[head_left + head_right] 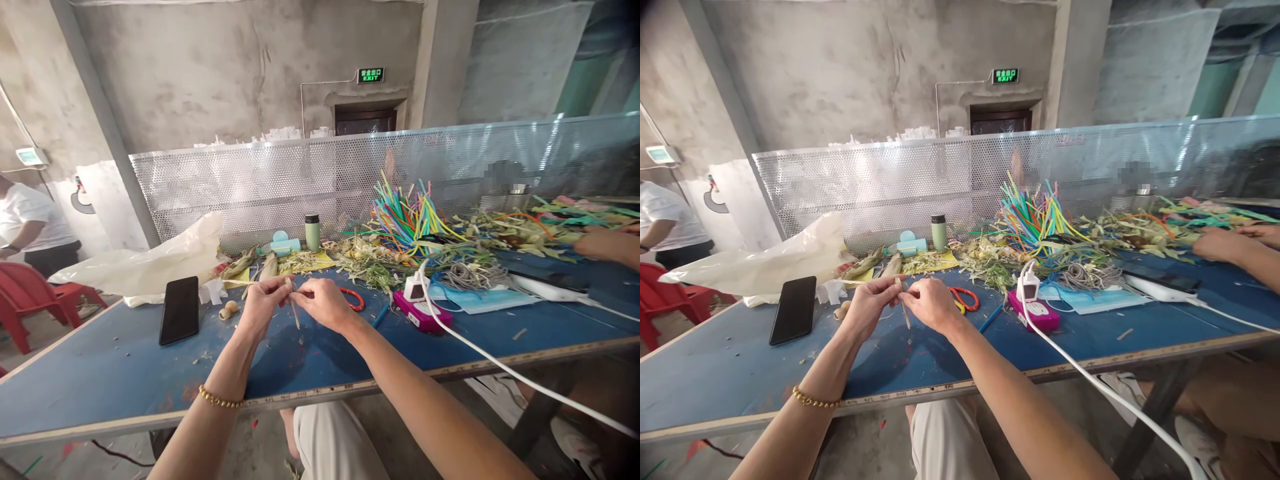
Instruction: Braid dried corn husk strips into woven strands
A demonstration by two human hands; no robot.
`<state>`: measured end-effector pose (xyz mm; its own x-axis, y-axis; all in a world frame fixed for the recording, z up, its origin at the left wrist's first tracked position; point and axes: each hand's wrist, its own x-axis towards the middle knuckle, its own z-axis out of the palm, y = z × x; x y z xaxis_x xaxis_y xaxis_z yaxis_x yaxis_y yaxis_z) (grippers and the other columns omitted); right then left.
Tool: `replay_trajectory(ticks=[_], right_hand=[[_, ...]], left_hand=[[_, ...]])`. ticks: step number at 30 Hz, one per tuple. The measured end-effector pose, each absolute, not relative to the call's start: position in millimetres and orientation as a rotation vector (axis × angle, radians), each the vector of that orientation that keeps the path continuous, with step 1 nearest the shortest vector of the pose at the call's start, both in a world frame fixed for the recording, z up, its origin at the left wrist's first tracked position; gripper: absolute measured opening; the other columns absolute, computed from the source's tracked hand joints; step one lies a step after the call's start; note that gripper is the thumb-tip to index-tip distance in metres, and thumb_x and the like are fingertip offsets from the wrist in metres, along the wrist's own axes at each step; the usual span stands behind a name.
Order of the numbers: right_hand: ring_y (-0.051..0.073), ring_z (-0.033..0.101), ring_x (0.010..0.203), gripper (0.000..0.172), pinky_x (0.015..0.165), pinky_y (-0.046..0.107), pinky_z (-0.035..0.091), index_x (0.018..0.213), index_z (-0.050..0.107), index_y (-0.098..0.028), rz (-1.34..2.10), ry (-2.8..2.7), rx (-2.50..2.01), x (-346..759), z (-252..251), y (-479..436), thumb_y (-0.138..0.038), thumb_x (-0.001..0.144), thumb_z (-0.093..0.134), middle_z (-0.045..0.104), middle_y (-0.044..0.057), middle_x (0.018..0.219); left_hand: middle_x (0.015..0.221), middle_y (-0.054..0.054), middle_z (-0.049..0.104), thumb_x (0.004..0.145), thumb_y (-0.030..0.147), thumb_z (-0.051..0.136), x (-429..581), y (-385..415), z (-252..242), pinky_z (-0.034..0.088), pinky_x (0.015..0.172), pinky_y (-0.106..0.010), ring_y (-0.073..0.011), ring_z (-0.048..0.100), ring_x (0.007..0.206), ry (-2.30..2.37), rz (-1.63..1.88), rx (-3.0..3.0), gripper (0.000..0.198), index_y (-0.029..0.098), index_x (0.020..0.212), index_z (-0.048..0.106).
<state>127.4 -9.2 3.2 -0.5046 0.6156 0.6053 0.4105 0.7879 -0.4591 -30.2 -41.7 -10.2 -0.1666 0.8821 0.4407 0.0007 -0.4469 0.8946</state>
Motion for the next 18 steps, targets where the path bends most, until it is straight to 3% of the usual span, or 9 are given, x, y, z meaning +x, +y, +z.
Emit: replay_trajectory(ticks=[5,8,14,18], right_hand=[[0.010,0.046,0.056,0.020,0.055,0.023,0.031,0.062,0.064,-0.014,0.556,-2.120,-0.707,127.3,3.9,-7.9,-0.021,0.081,0.062,0.057,-0.001,0.059],[0.010,0.047,0.056,0.017,0.053,0.022,0.033,0.069,0.064,-0.015,0.709,-2.062,-0.652,131.0,4.1,-4.6,-0.025,0.082,0.060,0.058,-0.002,0.061],[0.010,0.050,0.052,0.021,0.049,0.021,0.036,0.073,0.067,-0.015,0.942,-2.023,-0.692,139.1,5.2,-0.9,-0.029,0.084,0.057,0.062,0.001,0.063],[0.010,0.052,0.052,0.011,0.048,0.021,0.037,0.076,0.068,-0.015,1.120,-2.013,-0.725,142.4,8.6,-3.0,-0.022,0.077,0.060,0.063,0.000,0.064]], left_hand=[[0.058,0.000,0.060,0.071,0.041,0.076,-31.1,-42.2,-9.5,0.036,0.055,-0.023,-0.0093,0.047,0.056,1.027,1.665,1.456,0.042,0.010,0.100,0.076],[0.058,-0.002,0.062,0.076,0.042,0.070,-34.3,-42.1,-8.3,0.039,0.058,-0.024,-0.0111,0.050,0.057,1.010,1.686,1.458,0.044,0.008,0.103,0.075],[0.056,0.001,0.059,0.073,0.029,0.068,-37.7,-44.2,-5.1,0.036,0.056,-0.024,-0.0103,0.048,0.055,1.090,1.719,1.483,0.039,0.009,0.105,0.074],[0.063,0.000,0.062,0.064,0.020,0.065,-36.2,-49.6,-0.3,0.036,0.055,-0.024,-0.0099,0.049,0.055,1.077,1.617,1.432,0.029,0.011,0.090,0.074]])
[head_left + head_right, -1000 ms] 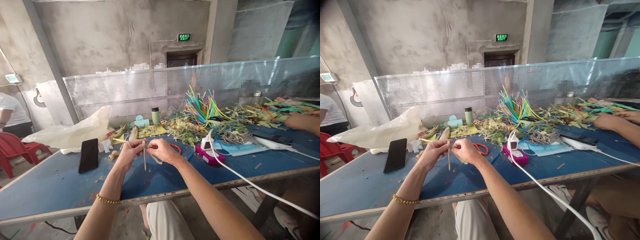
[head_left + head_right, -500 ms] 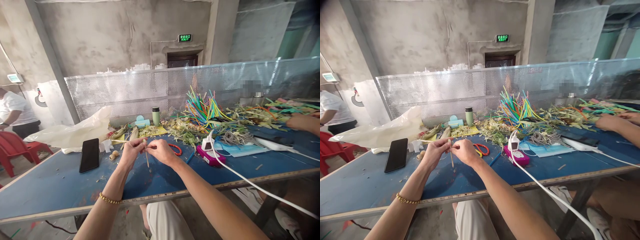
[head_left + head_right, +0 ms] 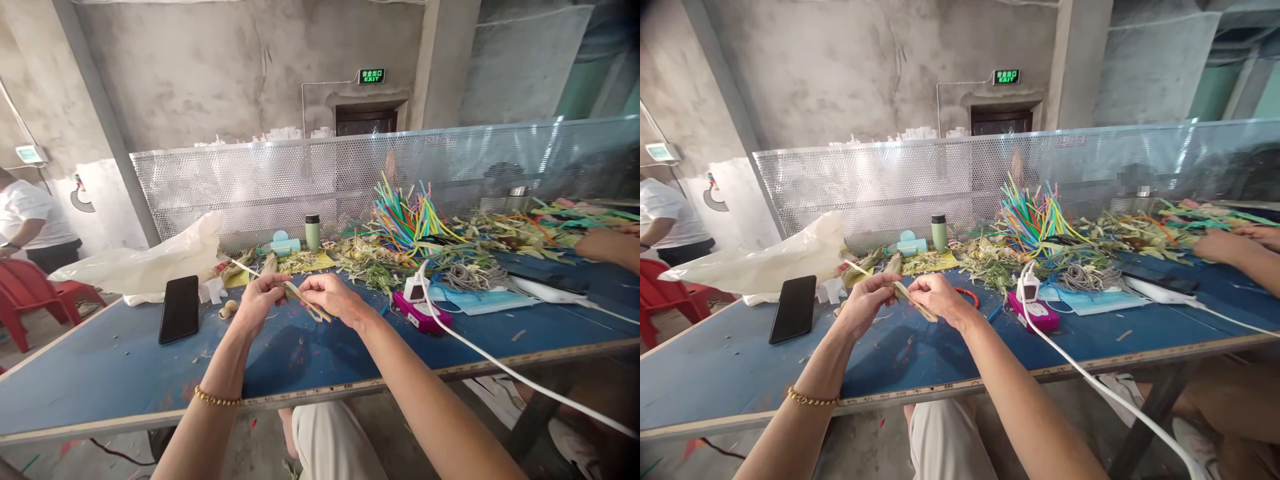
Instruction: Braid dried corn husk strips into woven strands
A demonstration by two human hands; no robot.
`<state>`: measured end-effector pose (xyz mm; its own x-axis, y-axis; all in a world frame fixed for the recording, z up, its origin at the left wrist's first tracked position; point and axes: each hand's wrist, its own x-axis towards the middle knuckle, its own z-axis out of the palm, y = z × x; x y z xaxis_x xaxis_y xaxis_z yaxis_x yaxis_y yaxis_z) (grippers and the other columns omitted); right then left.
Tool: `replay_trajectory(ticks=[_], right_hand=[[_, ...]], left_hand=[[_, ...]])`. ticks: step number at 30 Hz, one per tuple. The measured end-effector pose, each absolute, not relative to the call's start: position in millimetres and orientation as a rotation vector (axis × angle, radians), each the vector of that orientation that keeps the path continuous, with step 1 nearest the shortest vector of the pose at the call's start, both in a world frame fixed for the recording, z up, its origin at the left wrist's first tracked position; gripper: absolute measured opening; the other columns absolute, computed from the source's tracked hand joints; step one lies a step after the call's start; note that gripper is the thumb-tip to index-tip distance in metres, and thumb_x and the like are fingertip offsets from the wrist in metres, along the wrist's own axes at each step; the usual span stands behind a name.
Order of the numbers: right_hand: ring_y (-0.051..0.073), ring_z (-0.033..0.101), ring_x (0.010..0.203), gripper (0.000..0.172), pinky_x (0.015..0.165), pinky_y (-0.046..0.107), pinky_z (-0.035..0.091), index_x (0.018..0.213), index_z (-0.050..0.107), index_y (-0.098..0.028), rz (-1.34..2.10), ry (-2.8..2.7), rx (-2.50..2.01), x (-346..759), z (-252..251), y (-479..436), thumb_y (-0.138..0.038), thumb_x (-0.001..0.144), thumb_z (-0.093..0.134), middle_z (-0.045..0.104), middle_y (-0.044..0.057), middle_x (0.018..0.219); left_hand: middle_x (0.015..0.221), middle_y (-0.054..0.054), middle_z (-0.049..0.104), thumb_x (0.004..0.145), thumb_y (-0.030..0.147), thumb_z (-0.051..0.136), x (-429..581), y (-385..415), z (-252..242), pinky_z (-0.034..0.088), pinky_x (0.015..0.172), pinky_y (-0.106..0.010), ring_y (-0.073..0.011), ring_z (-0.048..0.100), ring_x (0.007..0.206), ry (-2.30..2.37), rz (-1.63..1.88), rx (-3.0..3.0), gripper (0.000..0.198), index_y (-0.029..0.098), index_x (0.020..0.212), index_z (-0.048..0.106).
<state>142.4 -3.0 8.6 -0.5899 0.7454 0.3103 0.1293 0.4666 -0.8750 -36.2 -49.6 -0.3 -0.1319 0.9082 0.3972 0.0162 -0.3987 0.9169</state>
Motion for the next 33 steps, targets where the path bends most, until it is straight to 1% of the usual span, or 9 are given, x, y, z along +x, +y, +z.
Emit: replay_trajectory(ticks=[4,11,14,16,18,21,24,29,33], right_hand=[[0.009,0.053,0.055,0.007,0.053,0.021,0.040,0.076,0.068,-0.015,1.166,-2.041,-0.693,143.3,9.8,-3.1,-0.016,0.073,0.062,0.064,0.000,0.065],[0.012,0.061,0.062,0.005,0.059,0.022,0.045,0.072,0.068,-0.014,1.188,-2.047,-0.702,141.5,5.7,-0.7,-0.017,0.072,0.064,0.071,0.003,0.069],[0.013,0.062,0.060,0.005,0.058,0.022,0.046,0.074,0.067,-0.014,1.252,-2.048,-0.692,140.9,4.4,-2.6,-0.018,0.073,0.064,0.072,0.003,0.068],[0.013,0.062,0.060,0.006,0.058,0.022,0.047,0.076,0.066,-0.014,1.309,-2.037,-0.671,140.7,4.9,-4.3,-0.019,0.073,0.064,0.071,0.003,0.067],[0.012,0.062,0.060,0.008,0.057,0.021,0.046,0.078,0.067,-0.013,1.328,-2.013,-0.662,141.0,6.5,-5.9,-0.018,0.073,0.064,0.071,0.003,0.067],[0.010,0.058,0.058,0.013,0.053,0.020,0.042,0.082,0.069,-0.012,1.348,-1.995,-0.628,142.6,10.2,-7.8,-0.022,0.076,0.064,0.070,0.003,0.070],[0.009,0.054,0.054,0.016,0.051,0.021,0.040,0.079,0.069,-0.012,1.369,-1.980,-0.619,144.3,13.5,-10.0,-0.027,0.079,0.063,0.066,0.003,0.067],[0.009,0.053,0.052,0.012,0.051,0.022,0.040,0.076,0.066,-0.012,1.405,-1.936,-0.594,144.5,16.5,-14.4,-0.024,0.077,0.063,0.065,0.002,0.064],[0.009,0.054,0.054,0.012,0.054,0.021,0.042,0.077,0.067,-0.012,1.413,-1.948,-0.549,144.3,18.4,-16.6,-0.024,0.076,0.063,0.065,0.002,0.065]], left_hand=[[0.061,0.000,0.059,0.061,0.017,0.063,-35.1,-54.3,3.7,0.034,0.054,-0.022,-0.0090,0.045,0.056,1.091,1.511,1.478,0.017,0.012,0.075,0.072],[0.064,-0.002,0.063,0.066,0.022,0.068,-36.3,-55.3,3.5,0.036,0.056,-0.023,-0.0100,0.047,0.059,1.126,1.498,1.549,0.021,0.012,0.083,0.076],[0.065,0.000,0.062,0.067,0.021,0.069,-36.5,-53.5,1.5,0.036,0.056,-0.023,-0.0098,0.048,0.058,1.110,1.578,1.550,0.033,0.013,0.098,0.074],[0.068,0.001,0.063,0.068,0.023,0.071,-36.5,-52.2,0.2,0.036,0.054,-0.023,-0.0092,0.048,0.056,1.048,1.615,1.548,0.047,0.014,0.114,0.067],[0.067,0.002,0.063,0.069,0.027,0.073,-36.4,-51.0,-0.9,0.034,0.051,-0.021,-0.0080,0.047,0.052,1.018,1.638,1.530,0.053,0.014,0.118,0.060],[0.055,0.008,0.055,0.069,0.029,0.075,-36.0,-49.9,-1.7,0.028,0.045,-0.019,-0.0059,0.041,0.043,1.046,1.708,1.468,0.047,0.017,0.107,0.052],[0.048,0.013,0.048,0.069,0.030,0.077,-35.0,-49.7,-1.4,0.022,0.041,-0.017,-0.0046,0.034,0.037,1.064,1.755,1.420,0.046,0.022,0.100,0.044],[0.052,0.010,0.056,0.068,0.034,0.078,-33.9,-49.6,-0.3,0.020,0.039,-0.017,-0.0031,0.031,0.035,1.055,1.772,1.398,0.043,0.022,0.087,0.041],[0.052,0.006,0.058,0.067,0.039,0.077,-35.9,-47.6,-1.8,0.022,0.039,-0.018,-0.0040,0.033,0.036,1.118,1.758,1.409,0.036,0.019,0.082,0.051]])
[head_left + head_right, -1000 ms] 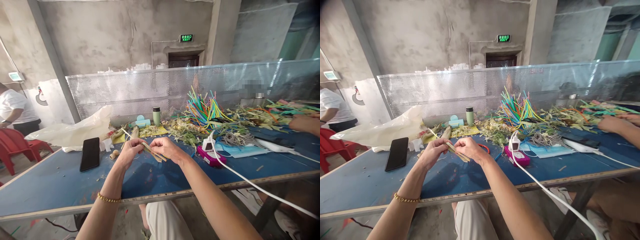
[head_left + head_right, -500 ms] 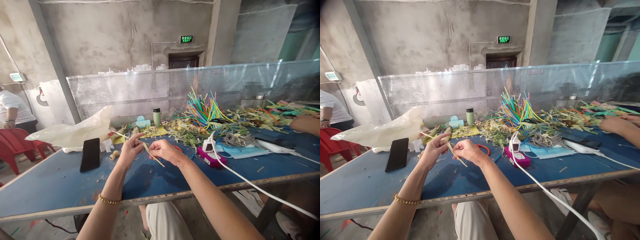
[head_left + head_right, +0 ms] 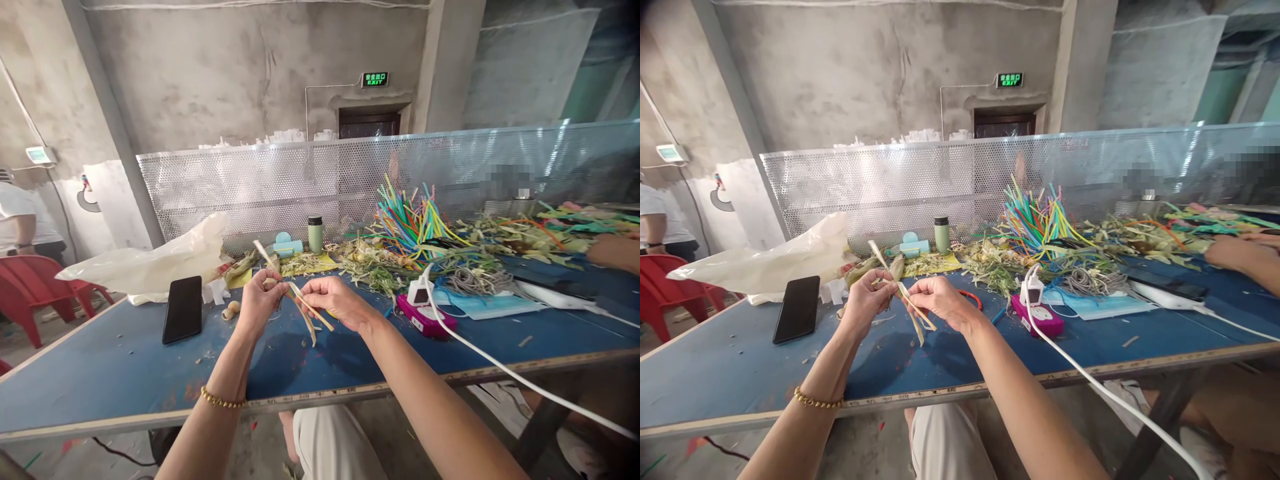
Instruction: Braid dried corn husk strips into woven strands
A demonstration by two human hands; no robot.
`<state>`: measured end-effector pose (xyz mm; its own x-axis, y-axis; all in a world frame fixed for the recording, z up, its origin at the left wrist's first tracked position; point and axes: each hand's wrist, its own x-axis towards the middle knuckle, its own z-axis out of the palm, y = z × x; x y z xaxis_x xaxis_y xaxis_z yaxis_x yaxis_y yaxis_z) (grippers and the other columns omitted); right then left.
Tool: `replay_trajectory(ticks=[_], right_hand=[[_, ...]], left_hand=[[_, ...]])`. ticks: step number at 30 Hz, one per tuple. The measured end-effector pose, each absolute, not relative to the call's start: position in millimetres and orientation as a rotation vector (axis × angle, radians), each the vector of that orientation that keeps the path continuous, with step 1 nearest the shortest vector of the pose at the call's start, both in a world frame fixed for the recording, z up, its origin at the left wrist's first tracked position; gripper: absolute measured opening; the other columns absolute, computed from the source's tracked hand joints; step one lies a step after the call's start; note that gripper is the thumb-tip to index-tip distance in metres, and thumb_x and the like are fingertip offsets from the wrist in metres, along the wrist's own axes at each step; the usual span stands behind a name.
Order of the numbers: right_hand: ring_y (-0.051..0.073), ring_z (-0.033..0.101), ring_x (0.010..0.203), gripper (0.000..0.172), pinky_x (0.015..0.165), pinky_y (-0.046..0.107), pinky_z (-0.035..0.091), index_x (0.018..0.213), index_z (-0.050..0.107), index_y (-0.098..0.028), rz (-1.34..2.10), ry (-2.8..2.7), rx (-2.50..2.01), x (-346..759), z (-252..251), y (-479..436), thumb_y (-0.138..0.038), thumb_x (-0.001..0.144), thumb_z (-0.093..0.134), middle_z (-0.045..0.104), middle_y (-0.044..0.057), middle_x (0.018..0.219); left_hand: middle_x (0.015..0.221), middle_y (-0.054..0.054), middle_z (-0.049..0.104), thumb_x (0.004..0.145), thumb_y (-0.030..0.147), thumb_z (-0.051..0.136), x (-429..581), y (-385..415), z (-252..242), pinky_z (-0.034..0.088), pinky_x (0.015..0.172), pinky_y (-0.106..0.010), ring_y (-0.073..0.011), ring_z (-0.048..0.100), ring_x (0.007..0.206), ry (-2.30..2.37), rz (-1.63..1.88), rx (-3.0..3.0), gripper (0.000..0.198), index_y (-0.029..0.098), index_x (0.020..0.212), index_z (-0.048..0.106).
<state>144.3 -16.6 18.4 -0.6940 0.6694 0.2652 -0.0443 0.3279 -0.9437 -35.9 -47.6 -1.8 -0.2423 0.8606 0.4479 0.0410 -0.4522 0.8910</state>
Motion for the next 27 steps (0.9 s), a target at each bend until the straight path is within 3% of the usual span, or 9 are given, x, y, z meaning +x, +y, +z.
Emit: replay_trajectory(ticks=[8,12,17,22,27], right_hand=[[0.009,0.052,0.050,0.015,0.049,0.021,0.040,0.076,0.066,-0.013,1.313,-1.971,-0.553,142.1,12.5,-9.8,-0.027,0.079,0.062,0.064,0.001,0.062],[0.009,0.051,0.049,0.015,0.048,0.020,0.038,0.073,0.064,-0.015,1.126,-2.026,-0.578,138.4,5.1,-4.2,-0.027,0.081,0.061,0.063,0.000,0.061],[0.010,0.053,0.054,0.020,0.050,0.020,0.037,0.070,0.065,-0.015,0.786,-2.127,-0.655,136.2,5.2,-7.2,-0.028,0.084,0.059,0.063,0.001,0.060],[0.012,0.057,0.059,0.019,0.056,0.021,0.039,0.073,0.066,-0.015,0.633,-2.126,-0.649,137.5,8.2,-6.5,-0.027,0.086,0.058,0.067,0.002,0.066],[0.010,0.053,0.056,0.020,0.055,0.021,0.035,0.071,0.065,-0.015,0.553,-2.137,-0.670,134.9,7.1,-6.3,-0.027,0.086,0.059,0.064,0.000,0.062]], left_hand=[[0.063,0.000,0.062,0.071,0.031,0.073,-38.2,-41.5,-9.7,0.032,0.050,-0.022,-0.0096,0.046,0.053,1.357,1.754,1.707,0.020,0.016,0.082,0.067],[0.058,0.001,0.058,0.073,0.031,0.069,-35.7,-42.1,-8.7,0.030,0.051,-0.022,-0.0098,0.043,0.052,1.367,1.717,1.760,0.015,0.016,0.073,0.068],[0.049,0.003,0.048,0.070,0.034,0.070,-33.8,-45.0,-5.5,0.023,0.046,-0.022,-0.0083,0.036,0.047,1.332,1.592,1.658,0.025,0.016,0.057,0.060],[0.054,0.003,0.050,0.069,0.032,0.071,-33.9,-46.3,-3.7,0.026,0.050,-0.022,-0.0093,0.039,0.053,1.275,1.597,1.648,0.019,0.014,0.069,0.069],[0.060,0.000,0.058,0.068,0.036,0.073,-34.0,-45.8,-2.1,0.030,0.054,-0.023,-0.0105,0.043,0.057,1.228,1.638,1.613,0.025,0.013,0.076,0.074]])
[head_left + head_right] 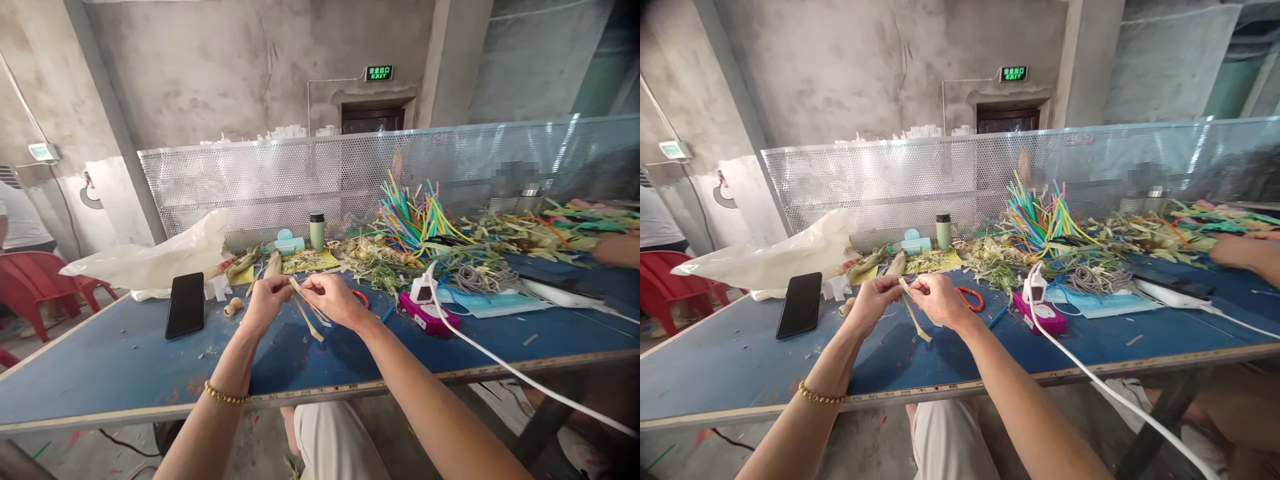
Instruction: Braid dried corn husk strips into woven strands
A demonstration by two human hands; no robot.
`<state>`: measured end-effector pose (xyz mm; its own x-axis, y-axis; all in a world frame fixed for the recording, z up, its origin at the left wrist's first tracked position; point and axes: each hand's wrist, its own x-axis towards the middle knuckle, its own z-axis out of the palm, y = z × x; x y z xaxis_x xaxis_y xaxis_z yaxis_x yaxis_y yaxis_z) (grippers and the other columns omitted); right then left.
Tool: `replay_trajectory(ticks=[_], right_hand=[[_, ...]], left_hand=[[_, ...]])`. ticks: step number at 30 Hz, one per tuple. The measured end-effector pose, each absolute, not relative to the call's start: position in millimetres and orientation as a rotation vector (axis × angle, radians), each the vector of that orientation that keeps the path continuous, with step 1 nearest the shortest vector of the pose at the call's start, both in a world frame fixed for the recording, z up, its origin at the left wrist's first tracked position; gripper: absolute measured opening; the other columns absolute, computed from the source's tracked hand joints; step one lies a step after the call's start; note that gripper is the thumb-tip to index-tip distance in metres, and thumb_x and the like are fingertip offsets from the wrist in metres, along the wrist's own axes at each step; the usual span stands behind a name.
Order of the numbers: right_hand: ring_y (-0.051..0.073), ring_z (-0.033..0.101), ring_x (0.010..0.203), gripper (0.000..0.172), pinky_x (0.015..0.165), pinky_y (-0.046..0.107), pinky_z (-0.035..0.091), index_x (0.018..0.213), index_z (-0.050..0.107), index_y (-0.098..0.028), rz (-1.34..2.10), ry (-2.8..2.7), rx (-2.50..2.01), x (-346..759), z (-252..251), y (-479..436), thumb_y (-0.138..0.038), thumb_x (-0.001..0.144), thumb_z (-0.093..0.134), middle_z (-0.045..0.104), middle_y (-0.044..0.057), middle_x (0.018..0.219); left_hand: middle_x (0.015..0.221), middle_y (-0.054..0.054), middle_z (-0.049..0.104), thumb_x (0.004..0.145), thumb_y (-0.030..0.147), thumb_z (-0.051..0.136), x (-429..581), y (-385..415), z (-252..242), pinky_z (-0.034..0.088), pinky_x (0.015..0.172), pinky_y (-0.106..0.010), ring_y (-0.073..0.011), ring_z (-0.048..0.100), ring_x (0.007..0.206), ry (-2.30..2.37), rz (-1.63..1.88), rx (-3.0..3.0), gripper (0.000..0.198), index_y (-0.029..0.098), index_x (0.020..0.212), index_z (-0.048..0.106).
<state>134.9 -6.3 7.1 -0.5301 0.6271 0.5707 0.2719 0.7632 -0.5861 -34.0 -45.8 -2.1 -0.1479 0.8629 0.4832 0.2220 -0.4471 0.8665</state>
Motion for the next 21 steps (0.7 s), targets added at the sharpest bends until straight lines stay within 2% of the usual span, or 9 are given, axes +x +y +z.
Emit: replay_trajectory(ticks=[7,11,13,18,21], right_hand=[[0.010,0.049,0.055,0.018,0.055,0.022,0.031,0.066,0.062,-0.015,0.383,-2.148,-0.741,129.9,5.7,-11.1,-0.016,0.083,0.060,0.060,-0.001,0.059],[0.010,0.050,0.055,0.015,0.056,0.022,0.032,0.066,0.062,-0.015,0.405,-2.156,-0.771,129.9,7.3,-12.0,-0.014,0.081,0.059,0.061,0.000,0.060],[0.010,0.051,0.056,0.014,0.056,0.022,0.033,0.067,0.062,-0.015,0.458,-2.157,-0.777,130.4,8.4,-12.4,-0.012,0.080,0.058,0.062,0.000,0.060],[0.010,0.053,0.055,0.014,0.054,0.021,0.035,0.067,0.063,-0.015,0.539,-2.138,-0.765,131.9,7.7,-11.1,-0.012,0.079,0.056,0.062,0.000,0.058],[0.011,0.054,0.052,0.014,0.050,0.021,0.036,0.067,0.062,-0.016,0.694,-2.116,-0.766,132.6,5.8,-9.8,-0.018,0.080,0.057,0.063,0.000,0.058]], left_hand=[[0.057,0.001,0.055,0.069,0.036,0.072,-33.9,-45.1,-3.9,0.031,0.052,-0.023,-0.0097,0.042,0.054,1.175,1.622,1.582,0.030,0.011,0.085,0.077],[0.056,0.005,0.053,0.072,0.027,0.068,-34.5,-45.9,-5.0,0.032,0.051,-0.022,-0.0090,0.045,0.052,1.132,1.669,1.583,0.041,0.013,0.112,0.069],[0.056,0.007,0.053,0.073,0.025,0.067,-34.3,-47.5,-4.3,0.033,0.050,-0.021,-0.0085,0.046,0.049,1.096,1.685,1.589,0.046,0.016,0.118,0.063],[0.052,0.009,0.053,0.074,0.025,0.067,-33.3,-50.2,-2.4,0.032,0.046,-0.019,-0.0078,0.046,0.043,1.109,1.705,1.639,0.024,0.020,0.096,0.059],[0.047,0.009,0.052,0.076,0.026,0.065,-33.2,-50.4,-2.4,0.031,0.044,-0.019,-0.0082,0.045,0.040,1.093,1.676,1.653,0.017,0.021,0.091,0.058]])
